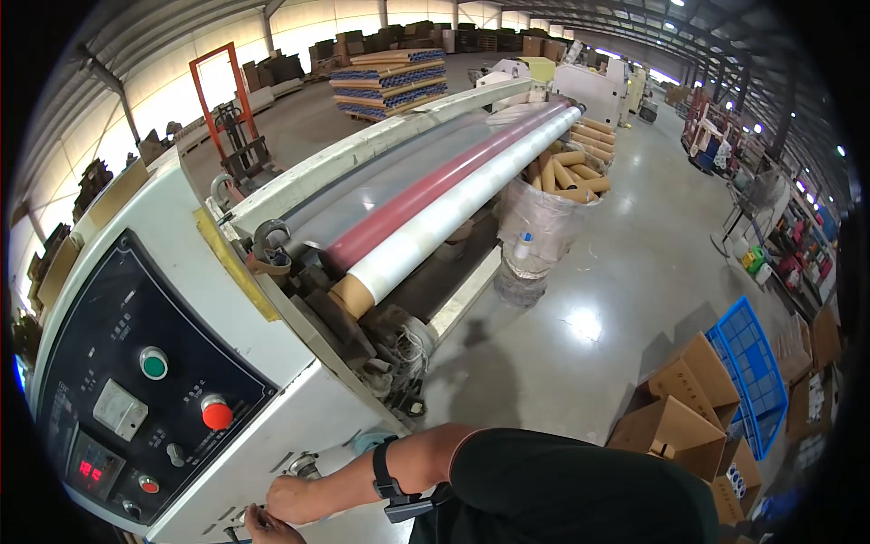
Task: Replacing a finished roll of plastic wrap with a new cardboard core on a winding machine.
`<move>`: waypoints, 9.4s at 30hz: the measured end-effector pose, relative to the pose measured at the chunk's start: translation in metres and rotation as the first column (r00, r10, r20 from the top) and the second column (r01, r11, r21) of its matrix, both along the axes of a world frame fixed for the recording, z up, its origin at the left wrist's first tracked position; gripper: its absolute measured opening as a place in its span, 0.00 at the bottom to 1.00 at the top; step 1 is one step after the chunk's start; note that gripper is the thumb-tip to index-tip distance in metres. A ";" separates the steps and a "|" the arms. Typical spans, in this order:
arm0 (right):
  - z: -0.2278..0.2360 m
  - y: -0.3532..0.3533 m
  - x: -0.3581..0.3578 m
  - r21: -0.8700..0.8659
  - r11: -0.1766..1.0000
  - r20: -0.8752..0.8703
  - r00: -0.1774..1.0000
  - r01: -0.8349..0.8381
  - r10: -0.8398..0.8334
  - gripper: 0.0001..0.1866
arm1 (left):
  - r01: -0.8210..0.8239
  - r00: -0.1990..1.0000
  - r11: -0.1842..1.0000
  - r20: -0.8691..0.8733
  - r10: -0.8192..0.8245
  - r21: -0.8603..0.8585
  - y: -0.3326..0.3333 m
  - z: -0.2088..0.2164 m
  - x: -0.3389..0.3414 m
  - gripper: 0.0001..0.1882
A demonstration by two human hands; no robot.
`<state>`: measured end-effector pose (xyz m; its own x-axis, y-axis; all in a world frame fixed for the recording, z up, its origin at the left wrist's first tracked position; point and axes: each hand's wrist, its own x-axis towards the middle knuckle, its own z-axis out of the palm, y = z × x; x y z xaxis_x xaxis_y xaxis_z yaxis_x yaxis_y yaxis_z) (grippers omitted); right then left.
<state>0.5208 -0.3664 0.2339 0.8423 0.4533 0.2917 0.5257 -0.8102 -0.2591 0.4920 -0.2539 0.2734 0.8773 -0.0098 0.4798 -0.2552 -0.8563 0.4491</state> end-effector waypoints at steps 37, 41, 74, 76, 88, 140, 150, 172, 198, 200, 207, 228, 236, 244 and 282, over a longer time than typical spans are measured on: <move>0.012 -0.004 -0.007 -0.009 1.000 0.052 0.998 -0.023 0.024 0.09 | 0.028 0.999 1.000 0.022 -0.028 0.009 0.003 0.008 -0.001 0.12; 0.010 -0.010 -0.007 -0.023 1.000 0.037 0.999 -0.015 0.015 0.08 | 0.052 0.998 0.999 0.035 -0.052 0.010 -0.001 0.003 0.004 0.12; -0.079 -0.366 -0.304 0.278 0.713 -0.518 0.725 0.644 -0.453 0.10 | 0.270 0.711 0.811 -0.460 -0.532 -0.519 -0.144 -0.059 -0.103 0.26; -0.072 -0.404 -0.344 0.262 0.586 -0.581 0.610 0.767 -0.538 0.11 | 0.774 0.616 0.621 -0.075 -0.784 -0.126 -0.226 -0.041 -0.088 0.28; -0.020 -0.678 -0.432 0.305 0.355 -0.528 0.467 0.884 -0.709 0.13 | 0.587 0.761 0.668 -0.029 -0.648 0.458 -0.576 0.068 -0.046 0.51; 0.106 -0.693 0.023 0.243 0.967 -0.097 0.989 -0.081 0.107 0.07 | -0.029 0.947 0.987 -0.311 0.077 0.156 -0.528 0.051 0.102 0.10; 0.091 -0.586 0.059 0.136 0.948 -0.148 0.940 -0.288 0.307 0.08 | 0.178 0.917 0.982 -0.352 -0.187 -0.059 -0.525 0.039 0.112 0.10; 0.141 -1.404 -0.303 -0.557 0.816 -0.261 0.965 -0.153 0.004 0.05 | -0.154 0.981 0.421 -0.088 0.172 -0.894 -0.769 -0.070 -0.111 0.25; 0.147 -1.359 -0.122 0.686 0.542 -0.485 0.861 0.485 -0.156 0.16 | -0.086 0.993 -0.214 -0.065 -0.103 -0.973 -0.919 -0.031 -0.158 0.32; 0.141 -1.275 -0.051 0.797 0.452 -0.460 0.887 0.400 0.027 0.15 | -0.056 0.997 -0.266 -0.041 -0.061 -0.962 -0.916 -0.022 -0.156 0.32; 0.121 -1.162 0.043 0.832 0.336 -0.476 0.879 0.440 0.027 0.16 | 0.010 0.998 -0.385 0.032 -0.052 -0.923 -0.811 -0.039 -0.112 0.35; 0.169 -1.235 -0.299 -0.183 0.901 -0.537 0.728 0.392 -0.426 0.37 | -0.067 0.997 -0.147 -0.071 0.017 -0.987 -0.871 -0.026 -0.134 0.25; 0.106 -1.238 -0.328 -0.253 0.905 0.015 0.936 0.343 -0.351 0.52 | 0.081 0.997 -0.489 0.069 0.042 -0.869 -0.855 -0.044 -0.129 0.40; 0.124 -1.266 -0.329 -0.159 0.939 -0.143 0.934 0.306 -0.328 0.43 | 0.087 0.952 -0.360 0.184 -0.245 -0.929 -0.822 -0.065 -0.099 0.33; 0.076 -2.074 -0.690 0.117 0.896 0.252 0.860 0.428 -0.444 0.32 | -0.059 0.412 0.061 -0.080 -0.908 -0.996 -1.854 -0.114 -0.656 0.26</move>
